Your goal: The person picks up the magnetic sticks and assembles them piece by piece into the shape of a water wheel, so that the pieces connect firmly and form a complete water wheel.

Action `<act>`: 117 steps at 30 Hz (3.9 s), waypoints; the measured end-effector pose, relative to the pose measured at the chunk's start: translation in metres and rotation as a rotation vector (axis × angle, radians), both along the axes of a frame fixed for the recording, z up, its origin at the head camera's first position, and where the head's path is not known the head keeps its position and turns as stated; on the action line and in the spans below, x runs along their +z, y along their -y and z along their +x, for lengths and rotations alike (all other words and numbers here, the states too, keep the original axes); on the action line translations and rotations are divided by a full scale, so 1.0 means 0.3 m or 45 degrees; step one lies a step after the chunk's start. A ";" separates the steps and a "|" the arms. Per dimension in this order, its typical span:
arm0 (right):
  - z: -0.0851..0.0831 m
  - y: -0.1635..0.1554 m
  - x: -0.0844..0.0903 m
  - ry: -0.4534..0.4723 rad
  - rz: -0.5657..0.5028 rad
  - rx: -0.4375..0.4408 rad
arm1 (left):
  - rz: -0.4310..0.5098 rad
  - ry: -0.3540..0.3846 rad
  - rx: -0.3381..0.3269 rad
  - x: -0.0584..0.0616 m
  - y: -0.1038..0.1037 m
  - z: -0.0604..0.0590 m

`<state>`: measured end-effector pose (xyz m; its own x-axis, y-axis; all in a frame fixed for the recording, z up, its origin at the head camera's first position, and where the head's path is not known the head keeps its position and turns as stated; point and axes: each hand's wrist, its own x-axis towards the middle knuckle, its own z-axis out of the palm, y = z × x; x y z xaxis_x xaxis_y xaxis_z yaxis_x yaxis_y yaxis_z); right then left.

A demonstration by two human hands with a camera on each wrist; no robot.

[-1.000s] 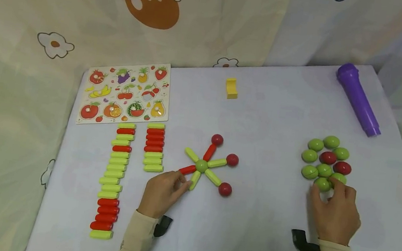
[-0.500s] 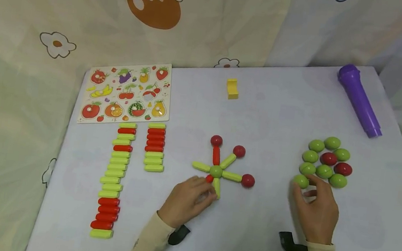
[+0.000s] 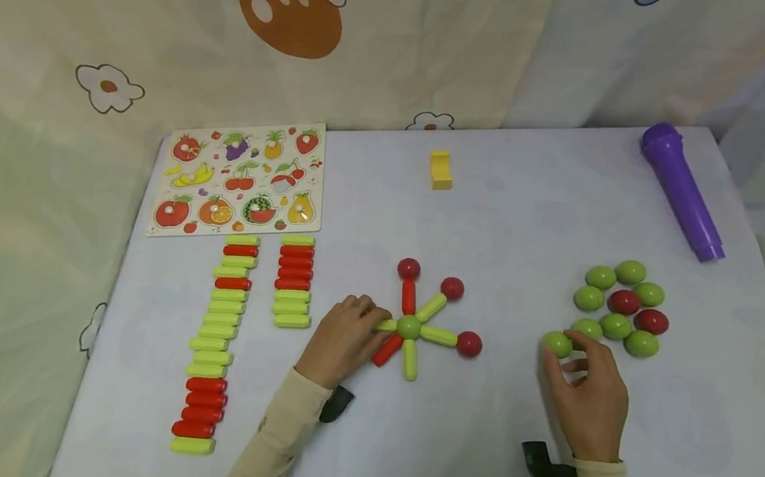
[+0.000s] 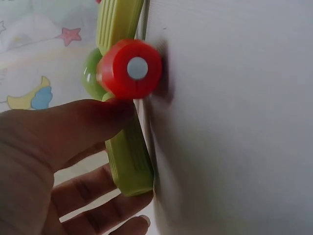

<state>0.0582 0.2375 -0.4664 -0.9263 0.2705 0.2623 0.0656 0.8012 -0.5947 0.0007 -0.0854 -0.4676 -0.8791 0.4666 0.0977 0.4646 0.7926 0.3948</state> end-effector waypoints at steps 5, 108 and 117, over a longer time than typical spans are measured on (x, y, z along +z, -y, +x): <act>-0.001 0.002 -0.004 0.008 -0.010 0.017 | 0.006 -0.011 0.098 0.004 0.006 0.028; -0.082 0.166 -0.028 0.130 -0.051 0.504 | -0.256 -0.304 0.063 0.070 -0.191 -0.012; -0.117 0.217 -0.049 0.111 -0.121 0.575 | -0.133 -0.162 0.108 0.009 -0.215 -0.018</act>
